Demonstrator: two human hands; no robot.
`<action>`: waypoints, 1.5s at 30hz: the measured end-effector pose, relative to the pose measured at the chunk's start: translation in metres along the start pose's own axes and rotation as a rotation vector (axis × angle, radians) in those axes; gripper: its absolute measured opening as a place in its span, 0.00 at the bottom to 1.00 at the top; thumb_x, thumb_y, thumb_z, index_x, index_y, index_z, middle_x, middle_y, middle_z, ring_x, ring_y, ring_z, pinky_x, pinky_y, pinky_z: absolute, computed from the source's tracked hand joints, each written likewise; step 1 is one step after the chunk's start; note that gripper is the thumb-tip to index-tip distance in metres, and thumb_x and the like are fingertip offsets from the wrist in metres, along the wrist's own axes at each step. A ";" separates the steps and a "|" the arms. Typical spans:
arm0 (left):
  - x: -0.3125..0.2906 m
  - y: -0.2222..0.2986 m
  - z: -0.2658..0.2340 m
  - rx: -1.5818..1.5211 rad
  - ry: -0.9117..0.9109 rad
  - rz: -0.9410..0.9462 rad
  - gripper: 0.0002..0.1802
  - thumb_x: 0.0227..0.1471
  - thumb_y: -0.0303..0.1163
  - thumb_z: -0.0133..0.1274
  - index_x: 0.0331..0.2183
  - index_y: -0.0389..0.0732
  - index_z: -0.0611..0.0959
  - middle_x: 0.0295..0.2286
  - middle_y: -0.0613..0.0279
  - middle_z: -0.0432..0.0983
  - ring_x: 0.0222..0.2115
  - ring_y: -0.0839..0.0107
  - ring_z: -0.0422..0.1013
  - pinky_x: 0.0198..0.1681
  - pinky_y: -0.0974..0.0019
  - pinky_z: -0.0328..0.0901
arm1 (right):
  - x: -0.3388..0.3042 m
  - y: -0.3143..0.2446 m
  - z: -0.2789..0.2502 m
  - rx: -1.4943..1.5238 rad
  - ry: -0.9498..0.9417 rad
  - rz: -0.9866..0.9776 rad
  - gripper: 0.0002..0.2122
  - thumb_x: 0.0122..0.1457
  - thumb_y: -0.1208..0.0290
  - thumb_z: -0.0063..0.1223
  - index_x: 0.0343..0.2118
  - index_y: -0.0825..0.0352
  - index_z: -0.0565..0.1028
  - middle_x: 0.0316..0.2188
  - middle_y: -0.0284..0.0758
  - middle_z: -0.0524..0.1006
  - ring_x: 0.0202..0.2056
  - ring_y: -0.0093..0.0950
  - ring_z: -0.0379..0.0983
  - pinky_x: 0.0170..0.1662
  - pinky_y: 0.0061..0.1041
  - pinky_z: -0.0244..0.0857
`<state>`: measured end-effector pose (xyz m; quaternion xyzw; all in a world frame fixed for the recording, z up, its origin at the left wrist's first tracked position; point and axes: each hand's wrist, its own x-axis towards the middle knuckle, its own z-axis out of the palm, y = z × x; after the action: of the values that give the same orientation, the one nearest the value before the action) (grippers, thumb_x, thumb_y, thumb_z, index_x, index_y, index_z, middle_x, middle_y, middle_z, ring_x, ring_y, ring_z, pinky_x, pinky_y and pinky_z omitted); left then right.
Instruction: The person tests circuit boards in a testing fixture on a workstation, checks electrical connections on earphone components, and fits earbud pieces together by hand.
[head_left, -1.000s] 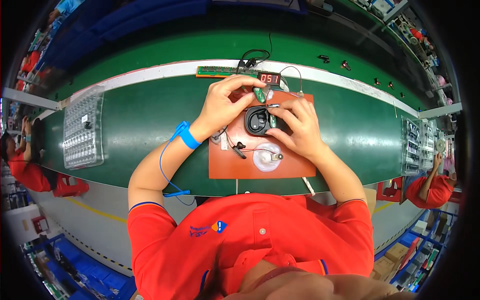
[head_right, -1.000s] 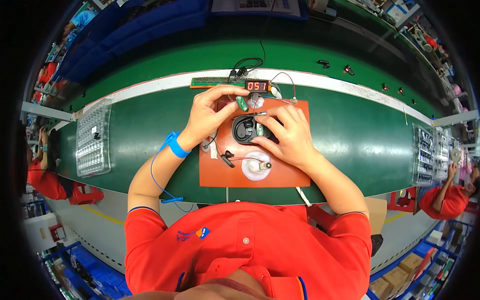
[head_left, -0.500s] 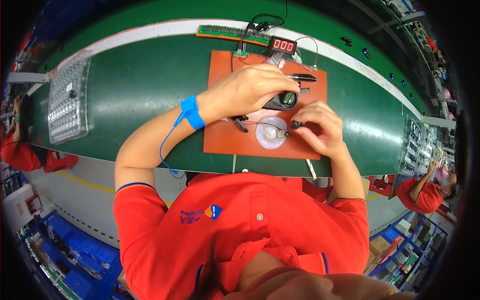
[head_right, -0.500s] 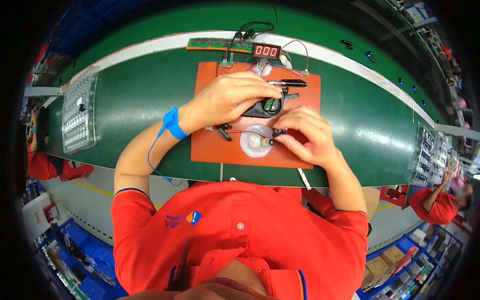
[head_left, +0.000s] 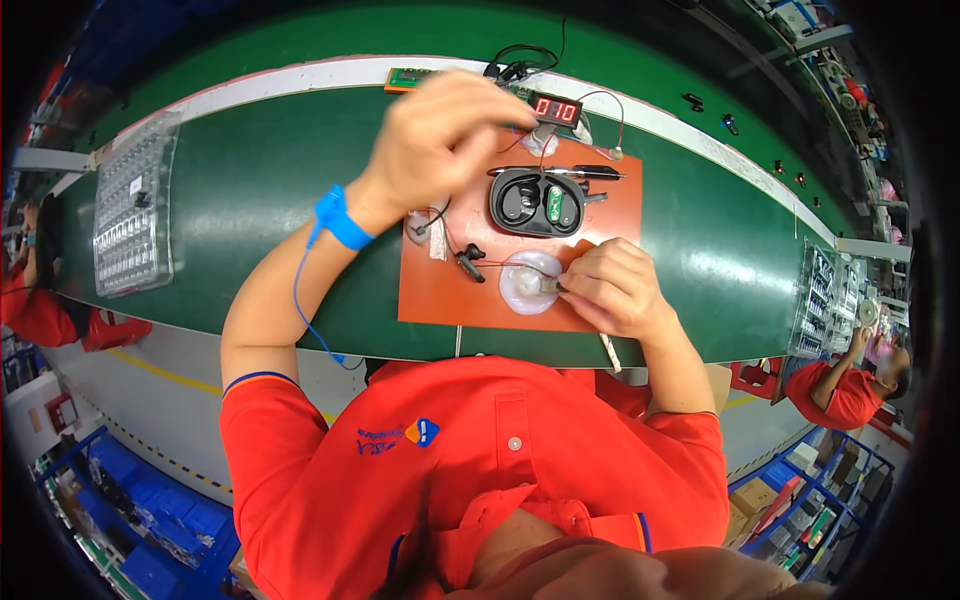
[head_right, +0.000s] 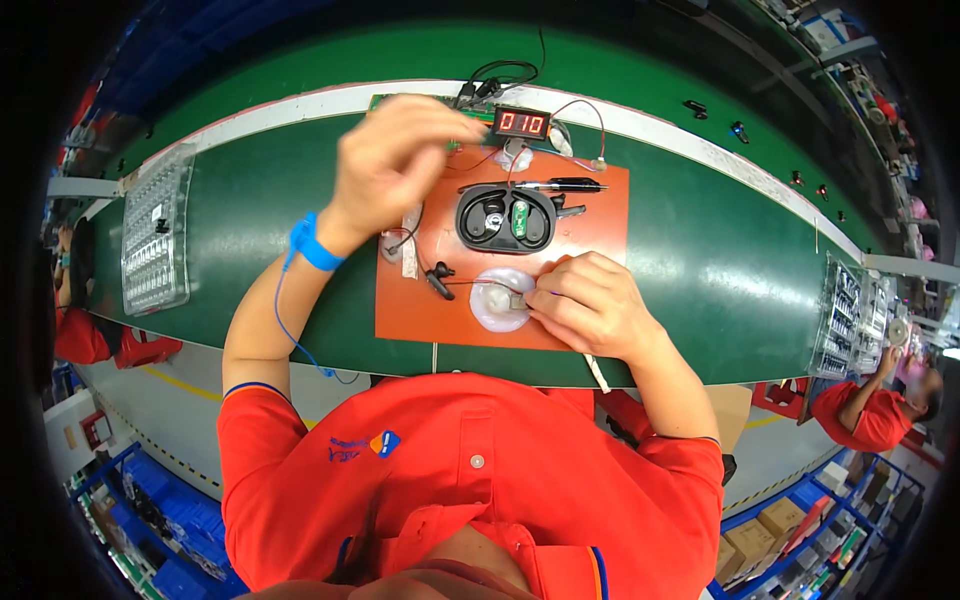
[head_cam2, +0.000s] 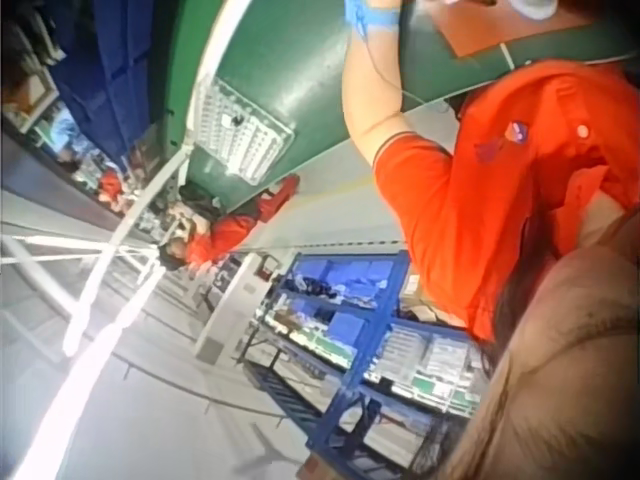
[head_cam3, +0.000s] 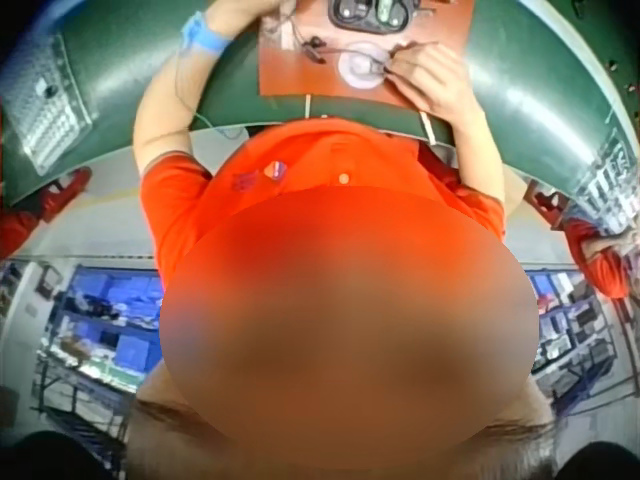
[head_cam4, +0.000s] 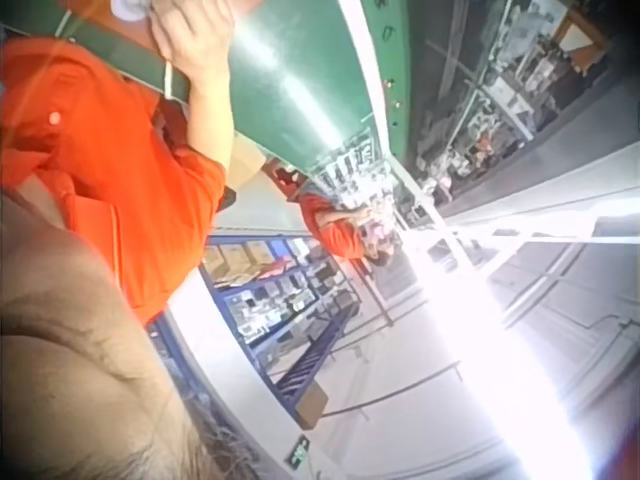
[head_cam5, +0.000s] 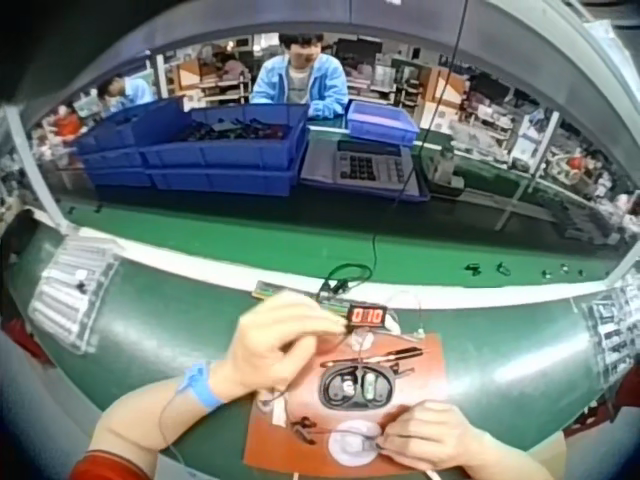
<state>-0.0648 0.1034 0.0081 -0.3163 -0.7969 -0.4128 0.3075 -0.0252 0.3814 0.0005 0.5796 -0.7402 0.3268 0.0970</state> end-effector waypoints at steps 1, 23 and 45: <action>0.002 -0.009 -0.006 0.045 0.086 -0.045 0.12 0.43 0.18 0.51 0.32 0.41 0.84 0.33 0.63 0.81 0.36 0.63 0.75 0.40 0.64 0.69 | 0.000 0.001 0.000 0.027 0.006 0.012 0.12 0.41 0.78 0.64 0.31 0.66 0.76 0.28 0.33 0.77 0.28 0.32 0.74 0.31 0.29 0.66; -0.042 -0.139 -0.064 0.066 0.419 -0.707 0.08 0.53 0.27 0.50 0.33 0.42 0.85 0.29 0.66 0.81 0.31 0.77 0.74 0.38 0.73 0.68 | 0.033 0.038 -0.006 -0.185 0.085 0.194 0.17 0.44 0.66 0.65 0.37 0.67 0.77 0.33 0.36 0.75 0.34 0.34 0.70 0.39 0.30 0.62; -0.044 -0.133 -0.063 0.110 0.276 -0.685 0.09 0.53 0.27 0.49 0.33 0.41 0.85 0.29 0.64 0.81 0.31 0.74 0.76 0.38 0.71 0.70 | 0.039 0.015 0.018 -0.156 0.121 0.369 0.15 0.42 0.72 0.66 0.33 0.67 0.72 0.29 0.35 0.72 0.31 0.33 0.67 0.37 0.30 0.61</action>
<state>-0.1241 -0.0220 -0.0574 0.0445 -0.8286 -0.4871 0.2725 -0.0470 0.3416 0.0008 0.4042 -0.8497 0.3150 0.1244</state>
